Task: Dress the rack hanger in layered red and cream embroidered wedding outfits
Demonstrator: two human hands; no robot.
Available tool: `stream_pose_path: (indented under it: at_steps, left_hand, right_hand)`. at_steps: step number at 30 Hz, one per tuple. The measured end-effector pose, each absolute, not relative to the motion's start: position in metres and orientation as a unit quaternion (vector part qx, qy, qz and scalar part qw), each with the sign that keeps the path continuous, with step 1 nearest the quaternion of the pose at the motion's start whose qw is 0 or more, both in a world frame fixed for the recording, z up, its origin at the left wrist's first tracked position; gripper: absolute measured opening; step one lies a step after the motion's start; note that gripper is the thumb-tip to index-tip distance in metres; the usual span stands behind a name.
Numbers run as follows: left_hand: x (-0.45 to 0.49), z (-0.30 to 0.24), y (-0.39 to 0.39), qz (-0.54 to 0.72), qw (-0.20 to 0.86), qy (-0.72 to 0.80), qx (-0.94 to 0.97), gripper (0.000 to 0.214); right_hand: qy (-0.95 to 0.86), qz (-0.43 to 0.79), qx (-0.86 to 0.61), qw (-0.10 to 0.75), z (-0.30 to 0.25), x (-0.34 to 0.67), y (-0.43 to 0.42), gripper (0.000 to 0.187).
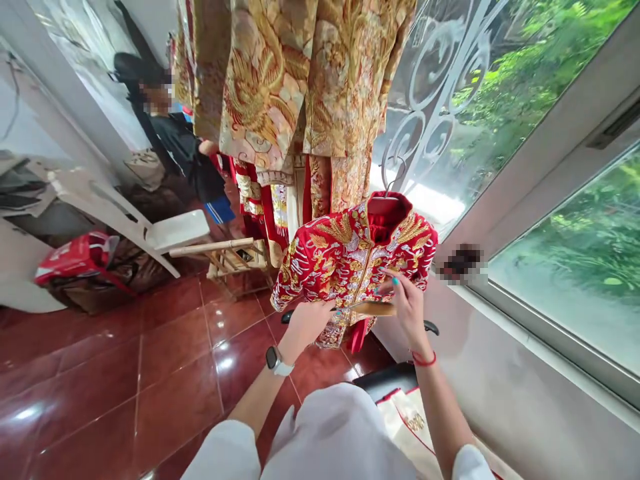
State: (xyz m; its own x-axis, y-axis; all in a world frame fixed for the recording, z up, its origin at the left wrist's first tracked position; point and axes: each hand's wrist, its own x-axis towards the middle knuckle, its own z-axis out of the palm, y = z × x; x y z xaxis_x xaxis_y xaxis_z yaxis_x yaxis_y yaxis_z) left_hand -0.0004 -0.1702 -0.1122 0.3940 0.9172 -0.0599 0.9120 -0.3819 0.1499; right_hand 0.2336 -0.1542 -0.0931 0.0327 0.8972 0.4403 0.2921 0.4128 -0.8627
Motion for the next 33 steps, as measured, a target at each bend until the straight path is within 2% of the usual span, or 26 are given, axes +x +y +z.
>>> stream_pose_path:
  at_steps: [4,7,11,16,19,23,28,31,33]
  left_hand:
    - [0.0,-0.073,-0.134,0.071,0.082,0.523,0.845,0.035]
    - [0.001,-0.036,-0.094,0.115,0.088,0.496,0.856,0.042]
    - [0.006,0.021,-0.037,0.154,0.068,0.464,0.87,0.047]
    - [0.004,0.053,0.006,0.175,0.063,0.424,0.886,0.048]
    - [-0.008,0.046,0.01,0.173,0.054,0.437,0.881,0.048]
    - [-0.028,0.029,0.0,0.154,0.015,0.465,0.871,0.047]
    - [-0.037,0.024,-0.009,0.148,-0.007,0.487,0.861,0.045]
    - [-0.032,0.023,-0.009,0.202,0.009,0.472,0.858,0.037]
    - [-0.029,0.019,-0.012,0.252,0.005,0.465,0.849,0.033]
  right_hand:
    - [-0.654,0.25,-0.426,0.573,-0.037,0.231,-0.105,0.044]
    - [-0.657,0.154,-0.43,0.601,0.013,0.231,-0.072,0.038]
    - [-0.635,0.013,-0.467,0.615,0.074,0.232,-0.025,0.022]
    - [-0.638,-0.065,-0.465,0.611,0.106,0.231,0.027,0.019]
    - [-0.644,-0.04,-0.453,0.615,0.096,0.22,0.036,0.018]
    - [-0.63,0.071,-0.426,0.646,0.069,0.203,0.029,0.019]
    - [-0.574,0.248,-0.395,0.673,0.059,0.202,0.032,0.037]
    - [-0.546,0.31,-0.431,0.648,0.064,0.209,0.036,0.047]
    - [-0.545,0.303,-0.456,0.635,0.067,0.212,0.032,0.047]
